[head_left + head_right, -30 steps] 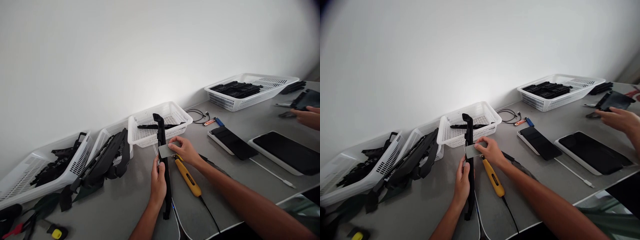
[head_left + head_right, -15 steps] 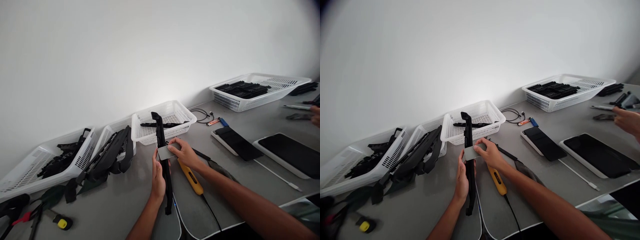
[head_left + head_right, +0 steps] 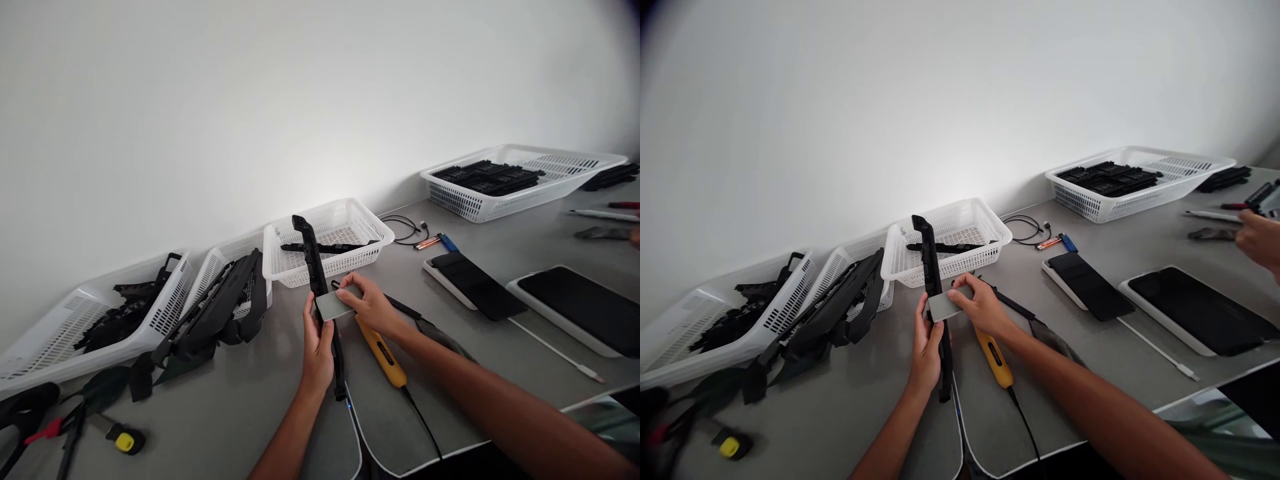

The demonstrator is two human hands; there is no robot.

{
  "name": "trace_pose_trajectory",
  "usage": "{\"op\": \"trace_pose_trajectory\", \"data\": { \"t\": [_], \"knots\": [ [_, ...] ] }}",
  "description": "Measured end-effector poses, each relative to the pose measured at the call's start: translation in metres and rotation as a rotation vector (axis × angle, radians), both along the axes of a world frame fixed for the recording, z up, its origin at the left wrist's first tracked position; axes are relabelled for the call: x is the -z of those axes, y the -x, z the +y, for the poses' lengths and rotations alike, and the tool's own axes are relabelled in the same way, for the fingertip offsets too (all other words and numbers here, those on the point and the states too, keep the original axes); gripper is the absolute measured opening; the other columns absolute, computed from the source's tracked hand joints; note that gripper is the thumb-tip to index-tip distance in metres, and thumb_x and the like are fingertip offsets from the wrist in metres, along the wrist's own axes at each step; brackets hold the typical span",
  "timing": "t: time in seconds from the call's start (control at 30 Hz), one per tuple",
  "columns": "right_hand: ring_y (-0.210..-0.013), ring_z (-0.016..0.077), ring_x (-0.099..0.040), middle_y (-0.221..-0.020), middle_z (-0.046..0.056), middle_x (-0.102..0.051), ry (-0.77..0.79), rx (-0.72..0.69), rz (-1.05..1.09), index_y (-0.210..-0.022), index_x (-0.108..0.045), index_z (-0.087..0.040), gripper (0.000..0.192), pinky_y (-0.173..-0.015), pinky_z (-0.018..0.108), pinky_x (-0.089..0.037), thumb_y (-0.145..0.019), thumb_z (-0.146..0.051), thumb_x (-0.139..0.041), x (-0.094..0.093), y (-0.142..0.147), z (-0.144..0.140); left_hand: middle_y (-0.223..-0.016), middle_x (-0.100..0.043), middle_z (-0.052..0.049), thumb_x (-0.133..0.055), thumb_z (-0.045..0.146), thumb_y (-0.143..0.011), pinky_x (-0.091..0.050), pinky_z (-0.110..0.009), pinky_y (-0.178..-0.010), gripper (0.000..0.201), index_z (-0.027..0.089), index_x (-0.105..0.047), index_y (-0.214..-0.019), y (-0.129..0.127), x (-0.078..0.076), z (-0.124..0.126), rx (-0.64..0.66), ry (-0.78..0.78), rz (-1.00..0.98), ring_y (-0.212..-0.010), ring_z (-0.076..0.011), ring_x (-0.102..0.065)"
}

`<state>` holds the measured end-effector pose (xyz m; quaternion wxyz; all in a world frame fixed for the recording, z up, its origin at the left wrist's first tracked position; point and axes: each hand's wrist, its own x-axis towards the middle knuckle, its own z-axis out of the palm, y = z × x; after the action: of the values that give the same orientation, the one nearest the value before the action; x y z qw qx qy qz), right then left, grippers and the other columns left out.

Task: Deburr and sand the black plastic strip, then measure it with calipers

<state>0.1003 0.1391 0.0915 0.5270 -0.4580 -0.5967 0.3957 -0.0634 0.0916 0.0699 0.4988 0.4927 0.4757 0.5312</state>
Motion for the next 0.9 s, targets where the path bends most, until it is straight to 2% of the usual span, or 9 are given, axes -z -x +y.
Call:
{"op": "trace_pose_trajectory", "data": {
  "t": [0.1, 0.2, 0.4, 0.53, 0.6, 0.7, 0.77, 0.83, 0.9],
  "knots": [
    [-0.083, 0.0185, -0.055, -0.090, 0.002, -0.063, 0.003, 0.063, 0.039, -0.095, -0.060, -0.022, 0.028, -0.075, 0.030, -0.044, -0.096, -0.050, -0.063, 0.002, -0.003, 0.003, -0.139, -0.068, -0.012, -0.067, 0.058, -0.099, -0.053, -0.042, -0.109, 0.074, 0.033, -0.040, -0.163, 0.000, -0.003, 0.000, 0.004, -0.014, 0.002, -0.138, -0.0310, -0.061],
    [-0.083, 0.0183, -0.055, -0.093, 0.002, -0.063, -0.005, -0.001, 0.043, -0.099, -0.061, -0.022, 0.029, -0.076, 0.030, -0.045, -0.098, -0.051, -0.063, 0.004, -0.003, 0.003, -0.147, -0.064, -0.012, -0.066, 0.057, -0.099, -0.050, -0.041, -0.113, 0.073, 0.033, -0.039, -0.163, 0.001, -0.003, -0.001, 0.023, -0.012, 0.027, -0.146, -0.0309, -0.054],
    [-0.082, 0.0189, -0.057, -0.088, 0.001, -0.063, 0.023, 0.164, 0.083, -0.093, -0.060, -0.022, 0.033, -0.076, 0.031, -0.046, -0.093, -0.054, -0.065, 0.007, -0.007, 0.009, -0.140, -0.067, -0.013, -0.058, 0.059, -0.103, -0.048, -0.044, -0.112, 0.078, 0.033, -0.026, -0.169, 0.002, -0.002, -0.002, 0.085, 0.025, 0.082, -0.134, -0.0301, -0.062],
    [-0.076, 0.0187, -0.057, -0.084, 0.001, -0.063, 0.041, 0.081, 0.105, -0.099, -0.060, -0.023, 0.035, -0.068, 0.030, -0.046, -0.095, -0.058, -0.063, 0.008, -0.003, 0.008, -0.139, -0.067, -0.012, -0.059, 0.059, -0.102, -0.047, -0.042, -0.112, 0.076, 0.032, -0.030, -0.167, 0.001, -0.001, -0.002, 0.086, 0.006, 0.086, -0.134, -0.0299, -0.061],
    [-0.074, 0.0187, -0.056, -0.082, 0.001, -0.063, 0.044, 0.072, 0.062, -0.098, -0.062, -0.022, 0.037, -0.067, 0.031, -0.046, -0.094, -0.059, -0.065, 0.010, -0.003, 0.010, -0.138, -0.067, -0.011, -0.061, 0.058, -0.101, -0.052, -0.039, -0.102, 0.075, 0.034, -0.032, -0.167, 0.000, -0.001, -0.002, 0.075, 0.020, 0.066, -0.121, -0.0281, -0.067],
    [-0.079, 0.0194, -0.056, -0.086, 0.003, -0.064, 0.022, 0.204, 0.035, -0.093, -0.062, -0.021, 0.038, -0.072, 0.032, -0.048, -0.092, -0.059, -0.065, 0.011, -0.009, 0.014, -0.128, -0.071, -0.009, -0.062, 0.056, -0.101, -0.055, -0.035, -0.083, 0.077, 0.035, -0.029, -0.168, 0.001, -0.002, -0.003, 0.067, 0.059, 0.042, -0.088, -0.0214, -0.068],
    [-0.081, 0.0197, -0.056, -0.089, 0.003, -0.064, 0.014, 0.252, 0.062, -0.094, -0.061, -0.022, 0.039, -0.072, 0.032, -0.048, -0.092, -0.060, -0.064, 0.008, -0.013, 0.015, -0.122, -0.072, -0.007, -0.064, 0.057, -0.100, -0.055, -0.033, -0.078, 0.078, 0.036, -0.029, -0.167, 0.001, -0.002, -0.002, 0.062, 0.068, 0.026, -0.081, -0.0198, -0.066],
    [-0.074, 0.0176, -0.055, -0.087, 0.002, -0.063, 0.050, 0.143, 0.120, -0.101, -0.061, -0.023, 0.041, -0.065, 0.030, -0.047, -0.091, -0.063, -0.065, 0.004, -0.013, 0.011, -0.118, -0.074, -0.007, -0.066, 0.058, -0.098, -0.056, -0.033, -0.079, 0.075, 0.035, -0.037, -0.163, 0.001, -0.001, 0.000, 0.047, 0.065, 0.007, -0.087, -0.0215, -0.069],
    [-0.063, 0.0137, -0.050, -0.086, 0.000, -0.062, 0.116, -0.076, 0.183, -0.107, -0.061, -0.024, 0.046, -0.056, 0.027, -0.043, -0.088, -0.065, -0.071, -0.001, -0.009, 0.006, -0.112, -0.075, -0.007, -0.070, 0.059, -0.095, -0.057, -0.034, -0.083, 0.067, 0.031, -0.052, -0.153, 0.002, 0.000, 0.003, 0.014, 0.064, -0.007, -0.097, -0.0246, -0.072]
  ]
}}
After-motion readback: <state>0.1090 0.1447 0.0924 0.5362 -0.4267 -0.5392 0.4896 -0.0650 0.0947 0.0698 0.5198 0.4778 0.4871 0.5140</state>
